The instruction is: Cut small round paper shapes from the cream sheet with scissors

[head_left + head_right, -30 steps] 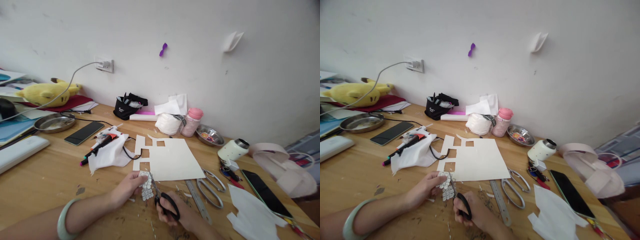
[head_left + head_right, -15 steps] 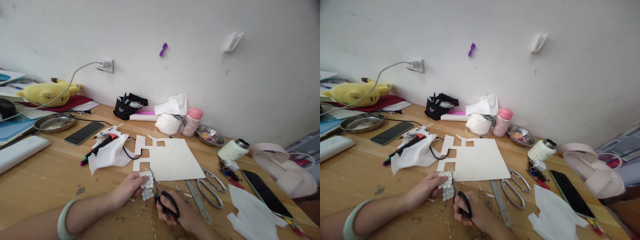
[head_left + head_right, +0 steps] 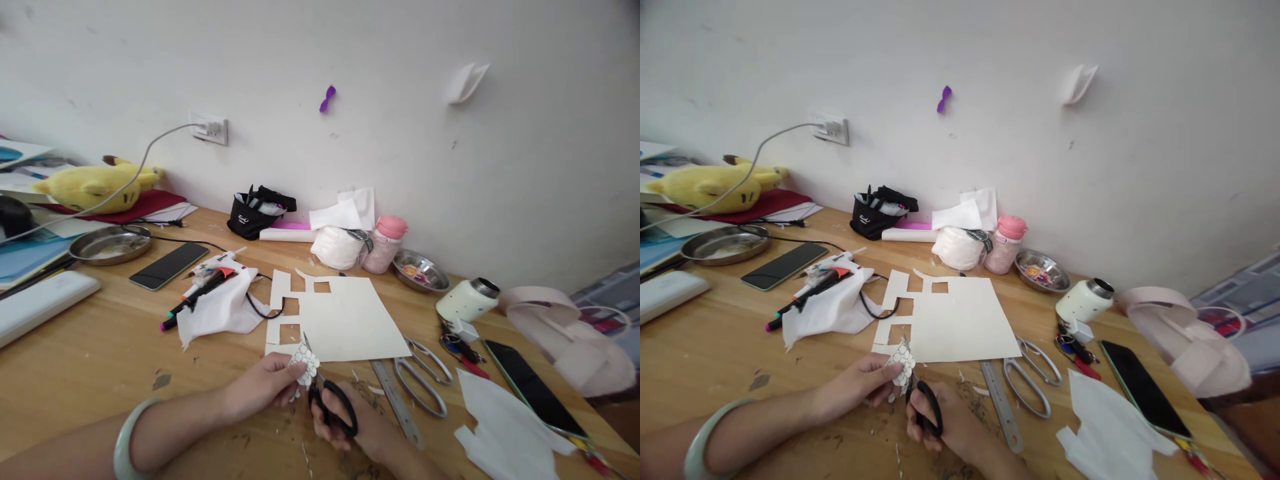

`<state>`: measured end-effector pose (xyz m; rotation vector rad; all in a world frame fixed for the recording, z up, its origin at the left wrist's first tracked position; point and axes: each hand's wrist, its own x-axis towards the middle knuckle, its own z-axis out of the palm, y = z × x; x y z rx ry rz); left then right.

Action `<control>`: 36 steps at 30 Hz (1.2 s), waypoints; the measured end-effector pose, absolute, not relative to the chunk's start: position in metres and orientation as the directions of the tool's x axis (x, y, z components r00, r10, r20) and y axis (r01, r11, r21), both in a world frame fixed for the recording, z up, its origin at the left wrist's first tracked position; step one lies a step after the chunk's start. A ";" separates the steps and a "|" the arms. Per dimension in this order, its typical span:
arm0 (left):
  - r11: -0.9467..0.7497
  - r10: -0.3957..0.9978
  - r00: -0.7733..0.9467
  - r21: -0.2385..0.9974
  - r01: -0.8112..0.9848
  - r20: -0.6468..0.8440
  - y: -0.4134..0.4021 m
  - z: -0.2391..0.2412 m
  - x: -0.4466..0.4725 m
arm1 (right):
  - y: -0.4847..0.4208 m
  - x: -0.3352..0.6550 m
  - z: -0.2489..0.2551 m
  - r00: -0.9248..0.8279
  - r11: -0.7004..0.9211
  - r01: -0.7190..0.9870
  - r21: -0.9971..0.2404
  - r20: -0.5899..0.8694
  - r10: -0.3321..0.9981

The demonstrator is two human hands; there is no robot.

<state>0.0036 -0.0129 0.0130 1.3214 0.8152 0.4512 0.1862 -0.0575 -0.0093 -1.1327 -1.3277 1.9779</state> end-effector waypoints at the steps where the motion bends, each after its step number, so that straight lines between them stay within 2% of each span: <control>1: 0.220 0.708 0.653 0.962 0.159 -0.270 -0.013 0.013 0.004 | -0.058 0.186 -0.009 -0.528 -0.399 0.050 -0.915 -0.364 0.768; 7: 0.193 0.703 0.665 0.968 0.164 -0.252 -0.012 0.012 0.004 | -0.056 0.185 -0.008 -0.537 -0.384 0.081 -0.920 -0.364 0.761; 12: 0.234 0.699 0.662 0.961 0.147 -0.271 -0.012 0.013 0.003 | -0.055 0.181 -0.002 -0.472 -0.445 0.106 -0.889 -0.438 0.765; 21: 0.223 0.668 0.696 0.963 0.149 -0.262 -0.012 0.011 0.002 | -0.056 0.177 -0.013 -0.317 -0.434 -0.035 -0.900 -0.402 0.859; 26: 0.195 0.656 0.707 0.964 0.180 -0.265 -0.012 0.010 0.002 | -0.056 0.174 -0.003 -0.155 -0.309 0.032 -0.951 -0.310 0.938; 31: 0.246 0.672 0.686 0.958 0.150 -0.280 -0.010 0.007 0.002 | -0.057 0.173 0.004 -0.267 -0.177 0.145 -0.974 -0.210 0.941; 33: 0.256 0.667 0.689 0.955 0.147 -0.285 -0.009 0.007 0.002 | -0.058 0.173 0.000 -0.288 -0.211 0.141 -0.967 -0.244 0.926; 36: 0.224 0.657 0.702 0.960 0.169 -0.277 -0.010 0.010 0.001 | -0.057 0.174 -0.005 -0.207 -0.295 0.114 -0.949 -0.314 0.927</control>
